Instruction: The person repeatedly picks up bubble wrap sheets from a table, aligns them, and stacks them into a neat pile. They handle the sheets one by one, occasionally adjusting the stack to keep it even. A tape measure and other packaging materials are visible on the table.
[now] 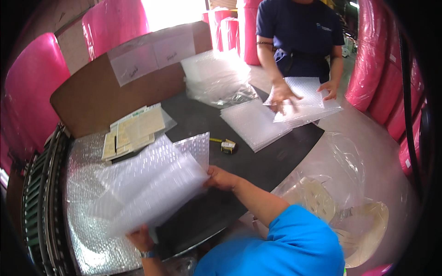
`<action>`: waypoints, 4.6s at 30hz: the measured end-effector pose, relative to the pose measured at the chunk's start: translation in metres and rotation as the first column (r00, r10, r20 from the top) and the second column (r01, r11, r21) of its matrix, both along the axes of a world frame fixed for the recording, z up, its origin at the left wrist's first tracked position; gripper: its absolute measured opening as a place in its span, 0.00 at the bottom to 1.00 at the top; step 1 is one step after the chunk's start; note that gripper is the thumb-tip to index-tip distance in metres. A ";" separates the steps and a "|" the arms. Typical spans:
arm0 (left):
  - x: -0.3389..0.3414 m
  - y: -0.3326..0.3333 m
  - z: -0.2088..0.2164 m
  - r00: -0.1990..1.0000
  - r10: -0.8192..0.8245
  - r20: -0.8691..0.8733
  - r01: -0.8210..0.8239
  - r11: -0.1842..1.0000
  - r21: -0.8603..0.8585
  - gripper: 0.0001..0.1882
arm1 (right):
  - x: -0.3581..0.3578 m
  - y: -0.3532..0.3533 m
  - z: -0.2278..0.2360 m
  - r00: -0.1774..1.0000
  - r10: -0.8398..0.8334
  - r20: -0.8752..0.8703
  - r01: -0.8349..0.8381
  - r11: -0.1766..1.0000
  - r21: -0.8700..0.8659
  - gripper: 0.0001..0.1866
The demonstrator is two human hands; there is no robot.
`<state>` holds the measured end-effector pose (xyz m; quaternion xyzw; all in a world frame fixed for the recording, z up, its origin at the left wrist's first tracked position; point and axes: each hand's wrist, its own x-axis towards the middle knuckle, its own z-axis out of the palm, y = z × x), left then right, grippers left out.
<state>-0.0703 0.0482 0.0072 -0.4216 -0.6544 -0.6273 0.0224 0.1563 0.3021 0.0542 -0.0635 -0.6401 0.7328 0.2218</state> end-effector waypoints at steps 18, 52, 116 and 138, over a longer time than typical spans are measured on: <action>0.029 -0.024 0.009 0.976 -0.011 0.219 0.081 0.946 -0.313 0.34 | 0.003 -0.011 0.001 0.987 -0.134 0.089 0.130 0.990 0.049 0.34; 0.069 0.001 0.132 0.900 0.222 -0.374 -0.283 0.952 -0.116 0.22 | -0.035 -0.093 0.170 0.825 -0.007 -0.565 0.529 0.362 0.768 0.21; 0.008 -0.081 0.061 0.746 0.627 -0.226 -0.558 0.773 0.303 0.31 | -0.072 -0.046 -0.027 0.972 -0.152 0.180 -0.066 0.559 0.827 0.19; 0.002 -0.148 -0.014 0.911 0.006 0.412 -0.078 0.984 0.158 0.30 | -0.082 -0.045 0.122 0.911 0.406 0.073 -0.412 0.881 0.235 0.22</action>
